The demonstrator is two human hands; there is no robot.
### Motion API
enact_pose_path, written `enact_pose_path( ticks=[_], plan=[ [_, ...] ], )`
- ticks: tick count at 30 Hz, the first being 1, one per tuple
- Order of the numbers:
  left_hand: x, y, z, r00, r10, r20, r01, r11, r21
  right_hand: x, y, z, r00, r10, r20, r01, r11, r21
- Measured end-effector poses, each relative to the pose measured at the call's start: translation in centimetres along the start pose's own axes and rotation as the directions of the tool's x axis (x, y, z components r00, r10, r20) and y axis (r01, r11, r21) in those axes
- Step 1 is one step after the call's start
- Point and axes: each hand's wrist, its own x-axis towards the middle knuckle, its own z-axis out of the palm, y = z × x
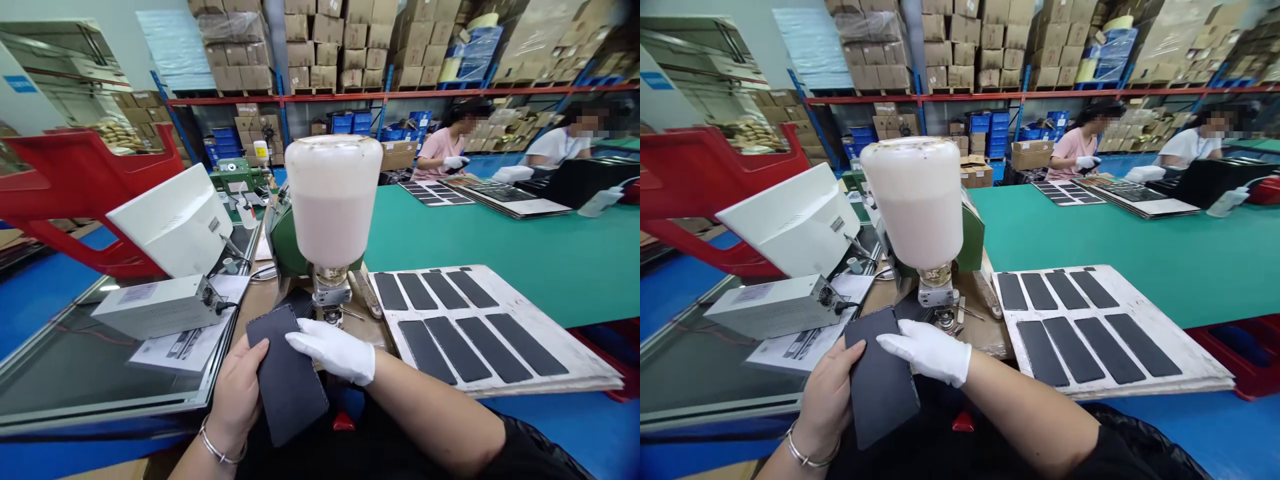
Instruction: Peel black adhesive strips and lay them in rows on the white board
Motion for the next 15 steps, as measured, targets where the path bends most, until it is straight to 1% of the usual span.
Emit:
enact_pose_path(
  ticks=[2,4,5,7,9,10,11,12,13,14,15],
  plan=[
    [-0.4,-0.1,-1.0,0.999,0.01,0.044,-0.012,0.999,0.046,0.4,0.2,-0.4,0.998,0.004,0.061,-0.003,1.0,-0.012],
    [-0.3,-0.4,-1.4,0.993,-0.009,0.116,-0.008,0.989,0.146,0.2,0.5,-1.1,0.994,0.013,0.107,-0.015,1.0,0.012],
    [-0.1,-0.6,-1.5,0.988,-0.024,0.151,-0.008,0.977,0.211,0.0,0.8,-1.5,0.993,0.039,0.108,-0.041,0.999,0.015],
    [0.4,-1.1,-1.1,0.974,-0.073,0.215,-0.005,0.94,0.342,-0.9,1.4,-2.4,0.99,0.126,0.066,-0.126,0.992,-0.001],
    [0.9,-1.8,-0.2,0.95,-0.131,0.283,-0.007,0.899,0.437,-2.0,2.3,-3.1,0.977,0.215,0.0,-0.215,0.977,0.003],
    [1.1,-2.2,0.3,0.929,-0.165,0.331,-0.014,0.879,0.476,-2.7,2.8,-3.5,0.969,0.245,-0.037,-0.244,0.97,0.025],
    [1.3,-2.7,0.8,0.899,-0.202,0.389,-0.028,0.859,0.512,-3.4,3.3,-3.9,0.962,0.257,-0.086,-0.254,0.966,0.051],
    [1.5,-3.2,1.3,0.856,-0.248,0.453,-0.046,0.837,0.546,-4.2,3.9,-4.3,0.954,0.256,-0.155,-0.248,0.966,0.072],
    [1.7,-3.7,1.7,0.805,-0.3,0.512,-0.063,0.814,0.577,-5.0,4.4,-4.8,0.938,0.252,-0.237,-0.236,0.967,0.091],
    [2.0,-4.2,2.1,0.757,-0.349,0.552,-0.075,0.793,0.604,-5.8,4.8,-5.3,0.914,0.245,-0.323,-0.22,0.969,0.113],
    [2.3,-4.7,2.4,0.725,-0.387,0.57,-0.076,0.777,0.624,-6.7,5.1,-5.8,0.887,0.237,-0.396,-0.196,0.97,0.143]
  ],
)
